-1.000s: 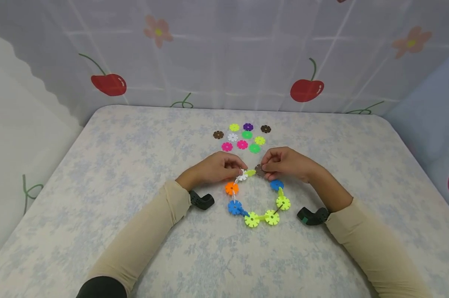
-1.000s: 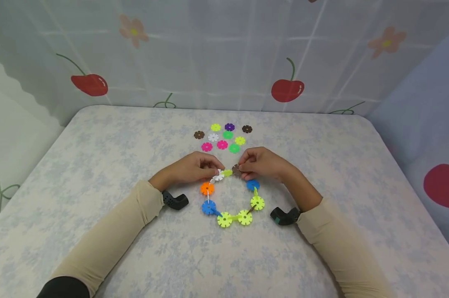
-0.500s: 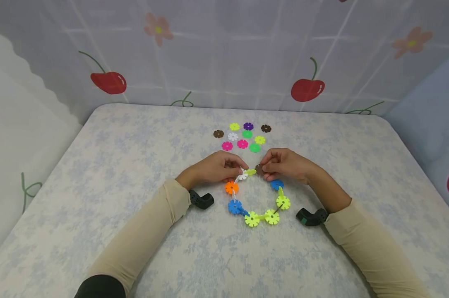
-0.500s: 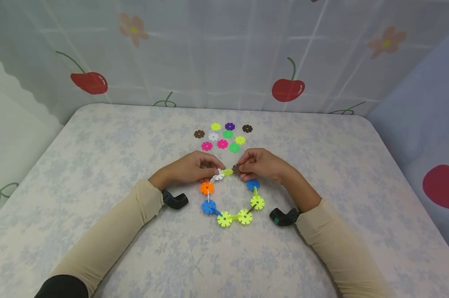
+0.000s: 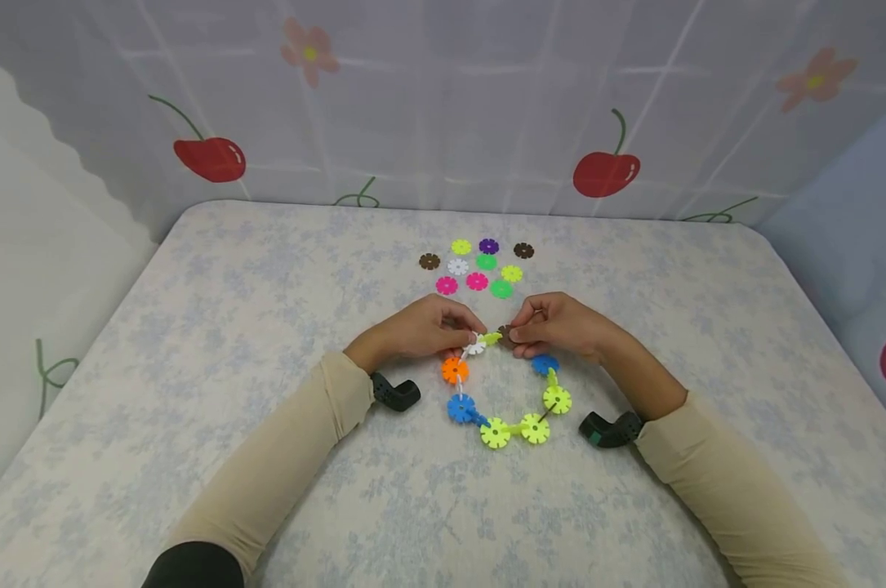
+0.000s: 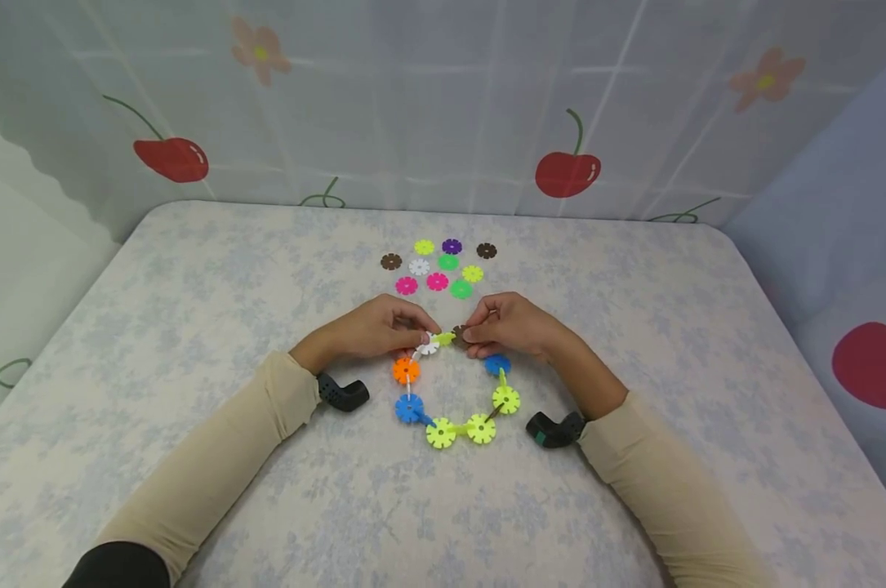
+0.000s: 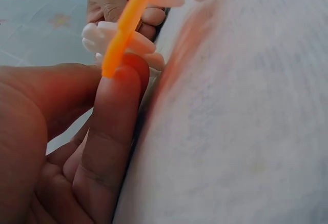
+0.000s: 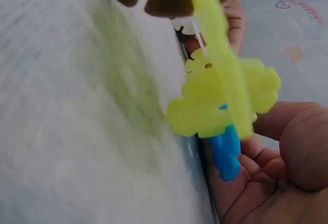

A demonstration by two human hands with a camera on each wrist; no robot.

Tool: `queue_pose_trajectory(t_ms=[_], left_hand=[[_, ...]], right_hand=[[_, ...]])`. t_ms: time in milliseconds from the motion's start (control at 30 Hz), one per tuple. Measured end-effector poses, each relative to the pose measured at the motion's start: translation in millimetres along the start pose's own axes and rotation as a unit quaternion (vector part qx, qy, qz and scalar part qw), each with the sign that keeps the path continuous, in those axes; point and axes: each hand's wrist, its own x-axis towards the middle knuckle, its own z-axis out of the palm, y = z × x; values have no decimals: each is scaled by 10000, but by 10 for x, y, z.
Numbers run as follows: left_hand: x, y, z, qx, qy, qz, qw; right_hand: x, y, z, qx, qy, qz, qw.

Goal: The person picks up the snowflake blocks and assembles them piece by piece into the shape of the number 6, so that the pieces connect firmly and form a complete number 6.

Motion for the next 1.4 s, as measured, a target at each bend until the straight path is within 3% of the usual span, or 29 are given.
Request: queue_pose_trajectory(t_ms=[300,500,667,767,1000,1167,1400], left_hand=[[5,35,4,-252,-54,10,9997],[-8,17,-5,-31,-71,23,10000],[-19,4,-23,-29,-198,-11,9998],[-16,-6,-30,-75,-247,-38,9997],[-17,6,-21,-214,-318,-77,9992],[-22,-4,-26,-90,-283,-62,9995],[-28,-19,-53,275,-333,91,9990]], right_hand=[[-9,-34,28,-1,35,-178,9998],[-32,-70,9,-565,27,-290,9980],[-59,-80,-118,-1547,575,-438,9853],[-68,-64,-222,-1874,863,-414,9776],[-23,-45,-425,-2254,851,-419,9697],[125,-120,-476,-2777,618,-680,9563],[362,-251,-362,-3838,458,-951,9174]])
